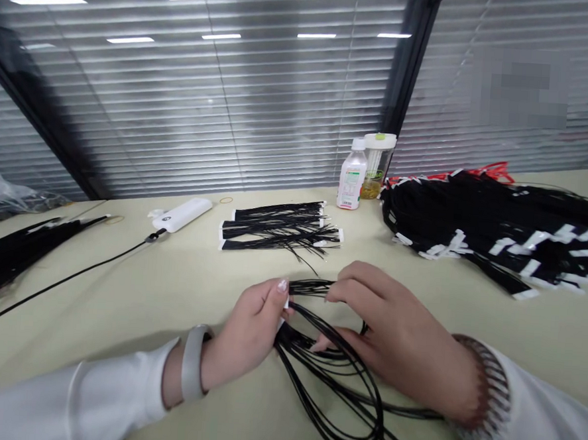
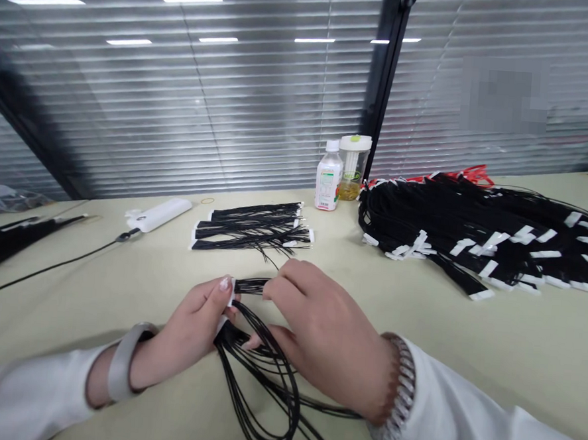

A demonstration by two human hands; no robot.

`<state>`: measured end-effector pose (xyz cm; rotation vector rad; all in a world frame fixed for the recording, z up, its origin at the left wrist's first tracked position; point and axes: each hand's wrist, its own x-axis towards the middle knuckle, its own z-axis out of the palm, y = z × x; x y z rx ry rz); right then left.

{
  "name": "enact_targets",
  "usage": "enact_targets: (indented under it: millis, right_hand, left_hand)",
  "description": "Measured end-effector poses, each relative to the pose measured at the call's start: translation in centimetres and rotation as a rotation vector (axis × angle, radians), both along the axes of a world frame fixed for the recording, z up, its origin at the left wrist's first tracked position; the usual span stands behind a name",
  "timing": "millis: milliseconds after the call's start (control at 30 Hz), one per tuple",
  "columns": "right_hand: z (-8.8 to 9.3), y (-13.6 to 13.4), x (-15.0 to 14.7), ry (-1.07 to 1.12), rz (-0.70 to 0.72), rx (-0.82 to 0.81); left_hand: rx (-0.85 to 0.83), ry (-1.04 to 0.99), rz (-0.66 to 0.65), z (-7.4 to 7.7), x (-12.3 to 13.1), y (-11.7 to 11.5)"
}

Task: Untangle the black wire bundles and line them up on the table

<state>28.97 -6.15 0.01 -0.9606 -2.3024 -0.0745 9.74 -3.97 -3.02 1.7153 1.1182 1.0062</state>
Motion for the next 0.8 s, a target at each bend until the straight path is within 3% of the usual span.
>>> enact_targets:
  millis: [133,367,500,800]
  right_hand:
    - [1.1,-0.9,0.0,0.021,-0.002,0.044]
    - [1.7,-1.5,0.0,-0.121,-0.013,-0.426]
    - [1.5,-1.0,0.0,-0.207,-0.055,-0.535]
    - [0.2,-0.8,-0.9,-0.009,0.178,-0.656]
  left_hand:
    - [0.028,-0.015,0.102,0.1,0.0,0.0]
    - [-0.008,-0.02,0.149,0.0,-0.1,0.2]
    - [0.0,-0.008,0.173,-0.1,-0.1,0.2]
    - [0.037,0.009,0.103,-0.3,-0.1,-0.2]
